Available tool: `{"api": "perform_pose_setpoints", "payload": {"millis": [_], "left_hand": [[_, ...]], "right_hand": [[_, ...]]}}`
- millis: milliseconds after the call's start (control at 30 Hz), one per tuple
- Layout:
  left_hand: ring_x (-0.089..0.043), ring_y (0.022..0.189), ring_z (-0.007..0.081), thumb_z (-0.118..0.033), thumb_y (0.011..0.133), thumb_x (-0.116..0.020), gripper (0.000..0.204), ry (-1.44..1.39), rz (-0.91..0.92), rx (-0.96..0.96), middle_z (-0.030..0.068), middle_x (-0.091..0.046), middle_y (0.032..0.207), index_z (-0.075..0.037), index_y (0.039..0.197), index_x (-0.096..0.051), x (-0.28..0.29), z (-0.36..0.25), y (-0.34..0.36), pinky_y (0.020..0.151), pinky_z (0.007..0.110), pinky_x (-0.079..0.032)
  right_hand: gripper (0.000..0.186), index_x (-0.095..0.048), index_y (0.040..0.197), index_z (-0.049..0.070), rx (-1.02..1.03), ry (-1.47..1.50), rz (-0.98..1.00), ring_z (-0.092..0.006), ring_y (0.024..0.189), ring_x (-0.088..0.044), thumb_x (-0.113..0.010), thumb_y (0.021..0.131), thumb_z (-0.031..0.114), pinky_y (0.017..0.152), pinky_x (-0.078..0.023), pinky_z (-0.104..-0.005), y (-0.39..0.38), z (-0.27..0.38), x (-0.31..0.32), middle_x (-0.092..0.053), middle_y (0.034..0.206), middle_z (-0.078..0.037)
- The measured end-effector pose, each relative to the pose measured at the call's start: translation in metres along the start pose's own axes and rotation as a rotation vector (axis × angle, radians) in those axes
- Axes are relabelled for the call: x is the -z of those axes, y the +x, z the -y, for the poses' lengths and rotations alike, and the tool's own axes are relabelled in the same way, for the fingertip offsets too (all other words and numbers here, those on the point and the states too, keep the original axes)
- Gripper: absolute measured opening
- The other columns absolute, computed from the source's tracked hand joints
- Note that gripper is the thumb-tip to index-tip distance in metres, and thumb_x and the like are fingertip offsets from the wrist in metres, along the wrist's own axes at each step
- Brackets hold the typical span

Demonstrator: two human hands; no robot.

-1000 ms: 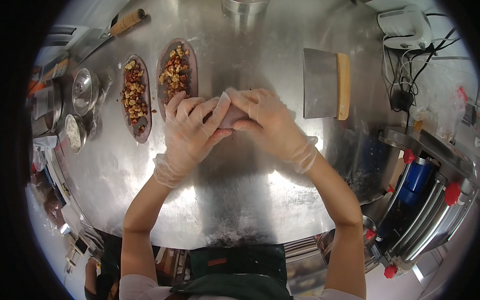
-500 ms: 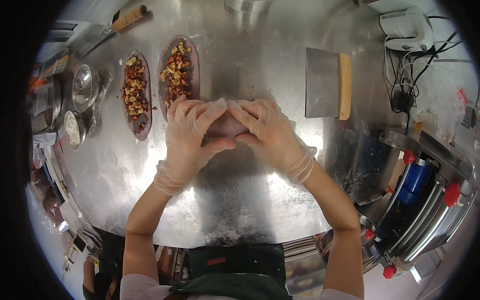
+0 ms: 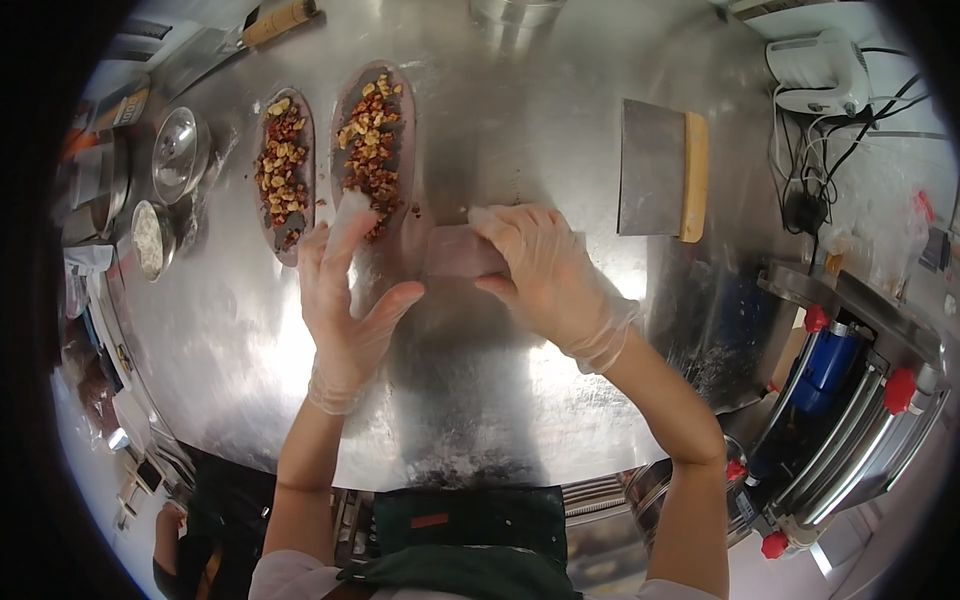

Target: Rolling purple dough around fruit and nut fillings and arranging them in a steamer tray.

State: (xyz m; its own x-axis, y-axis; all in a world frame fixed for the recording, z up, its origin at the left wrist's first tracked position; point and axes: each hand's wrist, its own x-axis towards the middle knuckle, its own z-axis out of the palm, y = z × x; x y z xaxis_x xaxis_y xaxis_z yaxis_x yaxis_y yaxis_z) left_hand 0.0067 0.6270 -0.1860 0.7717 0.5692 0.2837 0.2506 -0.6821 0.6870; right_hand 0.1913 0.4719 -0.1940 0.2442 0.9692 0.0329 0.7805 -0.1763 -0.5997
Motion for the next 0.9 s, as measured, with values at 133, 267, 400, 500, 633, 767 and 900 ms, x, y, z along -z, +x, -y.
{"api": "perform_pose_setpoints", "payload": {"millis": [133, 267, 400, 500, 633, 767, 900], "left_hand": [[-0.057, 0.113, 0.0268, -0.025, 0.079, -0.086, 0.073, -0.114, -0.059, 0.245, 0.0101, -0.061, 0.122, -0.007, 0.143, -0.053, -0.008, -0.007, -0.049, 0.101, 0.04, -0.045], [-0.058, 0.116, 0.0231, -0.027, 0.088, -0.08, 0.062, -0.232, -0.117, 0.405, 0.0098, -0.061, 0.123, -0.004, 0.141, -0.055, -0.011, -0.028, -0.082, 0.104, 0.037, -0.046], [-0.058, 0.115, 0.022, -0.019, 0.091, -0.077, 0.056, -0.348, -0.183, 0.526, 0.0089, -0.061, 0.122, -0.005, 0.141, -0.055, -0.02, -0.044, -0.107, 0.104, 0.036, -0.045], [-0.058, 0.115, 0.0219, -0.01, 0.092, -0.073, 0.054, -0.425, -0.224, 0.573, 0.0091, -0.061, 0.122, -0.005, 0.142, -0.054, -0.025, -0.056, -0.116, 0.104, 0.036, -0.045], [-0.057, 0.122, 0.0235, -0.003, 0.097, -0.063, 0.052, -0.671, -0.268, 0.677, 0.0113, -0.06, 0.129, -0.004, 0.146, -0.049, -0.039, -0.066, -0.114, 0.108, 0.036, -0.043], [-0.054, 0.13, 0.0231, -0.006, 0.102, -0.055, 0.048, -1.118, -0.311, 0.809, 0.0143, -0.056, 0.138, 0.001, 0.149, -0.044, -0.061, -0.072, -0.087, 0.112, 0.036, -0.041], [-0.052, 0.132, 0.0205, -0.008, 0.104, -0.049, 0.047, -1.656, -0.26, 0.86, 0.0155, -0.054, 0.144, 0.007, 0.148, -0.042, -0.07, -0.078, -0.069, 0.113, 0.036, -0.041]], "right_hand": [[0.072, -0.052, 0.139, 0.004, 0.0, -0.007, 0.073, -0.0335, 0.114, -0.055, -0.082, 0.076, 0.024, 0.094, -0.048, -0.0435, 0.02, 0.003, 0.012, -0.057, 0.128, -0.01], [0.07, -0.052, 0.138, 0.001, 0.042, -0.09, 0.247, -0.032, 0.114, -0.055, -0.08, 0.079, 0.026, 0.097, -0.047, -0.0406, 0.028, 0.009, 0.015, -0.057, 0.124, -0.011], [0.065, -0.054, 0.135, -0.002, 0.076, -0.2, 0.235, -0.0309, 0.114, -0.056, -0.078, 0.081, 0.025, 0.097, -0.048, -0.0402, 0.021, 0.017, 0.004, -0.058, 0.122, -0.012], [0.063, -0.056, 0.133, -0.001, 0.133, -0.318, 0.205, -0.0298, 0.115, -0.055, -0.079, 0.08, 0.025, 0.098, -0.048, -0.0394, 0.015, 0.021, 0.0, -0.058, 0.123, -0.013], [0.061, -0.057, 0.131, -0.001, 0.067, -0.301, 0.191, -0.0318, 0.112, -0.058, -0.081, 0.078, 0.019, 0.097, -0.049, -0.04, 0.017, 0.018, -0.003, -0.059, 0.121, -0.014], [0.056, -0.06, 0.129, -0.003, -0.1, 0.141, 0.075, -0.0309, 0.105, -0.065, -0.082, 0.079, 0.012, 0.092, -0.053, -0.0373, 0.011, 0.017, -0.001, -0.066, 0.116, -0.015], [0.054, -0.061, 0.131, -0.004, -0.481, 0.517, 0.021, -0.0214, 0.111, -0.066, -0.081, 0.084, 0.014, 0.094, -0.052, -0.0311, -0.012, 0.046, 0.006, -0.07, 0.119, -0.016]]}}
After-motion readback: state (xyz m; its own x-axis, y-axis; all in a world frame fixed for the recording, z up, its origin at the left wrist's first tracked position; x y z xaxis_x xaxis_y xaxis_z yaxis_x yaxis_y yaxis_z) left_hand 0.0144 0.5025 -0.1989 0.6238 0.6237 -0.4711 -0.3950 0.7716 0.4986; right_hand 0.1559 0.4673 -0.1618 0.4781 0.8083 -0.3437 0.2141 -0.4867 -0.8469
